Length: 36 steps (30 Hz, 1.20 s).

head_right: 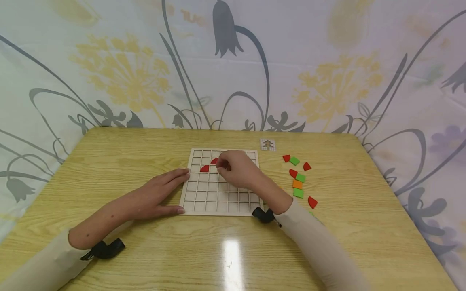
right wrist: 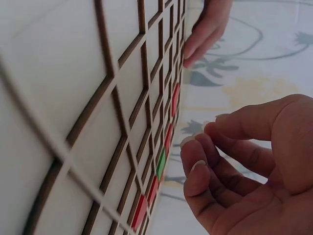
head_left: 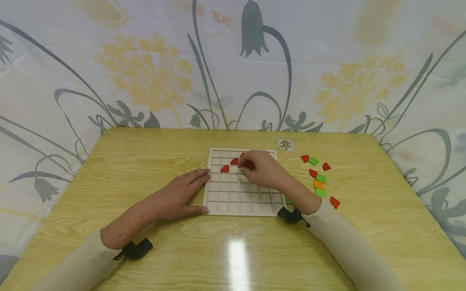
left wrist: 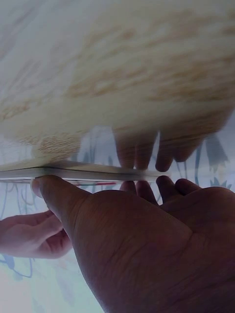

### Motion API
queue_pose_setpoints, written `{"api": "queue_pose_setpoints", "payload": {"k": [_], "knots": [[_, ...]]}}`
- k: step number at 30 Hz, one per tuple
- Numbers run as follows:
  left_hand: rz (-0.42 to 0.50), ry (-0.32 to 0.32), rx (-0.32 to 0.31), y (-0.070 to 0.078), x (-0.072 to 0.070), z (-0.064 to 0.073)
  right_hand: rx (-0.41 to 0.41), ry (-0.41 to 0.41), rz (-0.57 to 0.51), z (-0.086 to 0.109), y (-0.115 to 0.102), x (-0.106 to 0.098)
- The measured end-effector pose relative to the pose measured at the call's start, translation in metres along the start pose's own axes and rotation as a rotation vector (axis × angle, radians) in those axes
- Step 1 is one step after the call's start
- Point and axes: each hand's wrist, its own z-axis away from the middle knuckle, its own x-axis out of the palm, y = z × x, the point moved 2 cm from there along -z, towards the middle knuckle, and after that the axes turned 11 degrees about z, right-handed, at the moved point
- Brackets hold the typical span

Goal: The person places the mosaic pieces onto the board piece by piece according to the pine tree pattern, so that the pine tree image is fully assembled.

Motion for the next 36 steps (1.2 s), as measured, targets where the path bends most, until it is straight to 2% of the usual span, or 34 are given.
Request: {"api": "queue_pose_setpoints", "payload": {"k": [6,18,36], "knots": [[0.007,-0.008,-0.018,0.0,-0.001,0.0,0.043,0.02,0.002,0.016,0.017,-0.009],[0.004,-0.006,-0.015,-0.001,0.0,0.001,0.101,0.078,0.052,0.054,0.048,-0.028],[0.002,-0.012,-0.02,0.0,0.0,0.0,0.226,0.116,0.112,0.108,0.091,-0.05]]}}
